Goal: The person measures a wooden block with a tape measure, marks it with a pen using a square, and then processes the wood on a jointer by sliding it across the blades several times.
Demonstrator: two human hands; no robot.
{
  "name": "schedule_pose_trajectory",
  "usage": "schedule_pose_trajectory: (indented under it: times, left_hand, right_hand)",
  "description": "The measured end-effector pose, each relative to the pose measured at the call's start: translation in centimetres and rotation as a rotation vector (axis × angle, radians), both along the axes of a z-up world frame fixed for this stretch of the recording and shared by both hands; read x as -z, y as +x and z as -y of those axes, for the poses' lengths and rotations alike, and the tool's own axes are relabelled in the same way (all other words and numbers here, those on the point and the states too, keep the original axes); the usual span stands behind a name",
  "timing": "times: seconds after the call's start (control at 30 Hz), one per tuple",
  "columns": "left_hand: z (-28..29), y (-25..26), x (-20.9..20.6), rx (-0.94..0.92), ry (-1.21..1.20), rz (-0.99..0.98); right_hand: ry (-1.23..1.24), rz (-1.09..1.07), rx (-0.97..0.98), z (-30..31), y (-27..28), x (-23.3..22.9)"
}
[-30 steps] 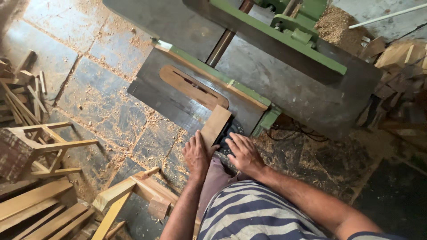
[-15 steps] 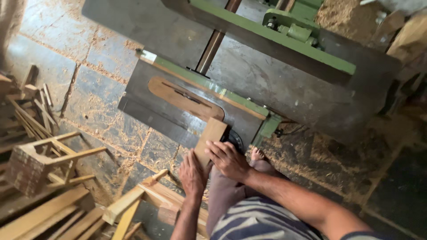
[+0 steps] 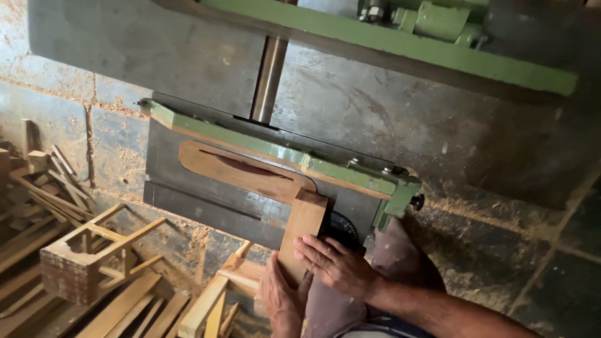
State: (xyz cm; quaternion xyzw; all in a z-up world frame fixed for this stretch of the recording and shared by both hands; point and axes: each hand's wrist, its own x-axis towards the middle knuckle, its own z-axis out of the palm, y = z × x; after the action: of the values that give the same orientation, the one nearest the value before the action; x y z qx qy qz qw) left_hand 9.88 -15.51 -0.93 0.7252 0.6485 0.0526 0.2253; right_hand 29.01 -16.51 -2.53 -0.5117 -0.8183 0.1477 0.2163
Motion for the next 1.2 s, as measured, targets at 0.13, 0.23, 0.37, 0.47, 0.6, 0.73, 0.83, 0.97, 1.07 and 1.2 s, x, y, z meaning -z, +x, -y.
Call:
schedule_pose_trajectory:
  times: [0.13, 0.23, 0.37, 0.47, 0.6, 0.73, 0.83, 0.97, 1.07, 1.2]
  left_hand:
    - [0.0, 0.1, 0.2, -0.127, -0.022, -0.037]
    - [-0.5, -0.1, 0.3, -0.109, -0.014, 0.018]
    - [-1.2, -0.5, 0.1, -0.118, -0.09, 0.006]
    - [-1.6, -0.8, 0.2, -0.099, -0.079, -0.038]
    - [-2.4, -1.1, -0.3, -0.143, -0.171, -0.108]
    - [-3.3, -1.2, -0.7, -0.181, -0.203, -0.086]
    - [-3.6, -1.5, -0.6, -0.121, -0.137, -0.071]
    - [-3.8, -1.6, -0.7, -0.09, -0.096, -0.041]
    - [-4.1, -1.6, -0.8, -0.053, -0.065, -0.031]
    - [-4.5, -1.9, -0.8, -0.12, -0.157, -0.063]
  right_hand:
    - [0.007, -0.047, 0.021, -0.2, -0.2, 0.3]
    - [-0.014, -0.084, 0.013, -0.6, -0.2, 0.4]
    - [0.007, -0.035, 0.03, -1.1, -0.5, 0.1]
    - [0.033, 0.037, 0.031, -1.5, -0.6, 0.1]
    - [0.035, 0.114, -0.004, -1.9, -1.3, 0.3]
    - [0.014, 0.083, -0.002, -2.3, -2.2, 0.9]
    - [-0.001, 0.002, 0.014, -2.3, -2.6, 1.3]
    - [-0.004, 0.011, -0.001, -2.5, -2.8, 1.4]
    - [0.005, 0.034, 0.006, -2.6, -3.0, 1.5]
    - [0.001, 0.081, 0.005, -3.1, -3.5, 1.3]
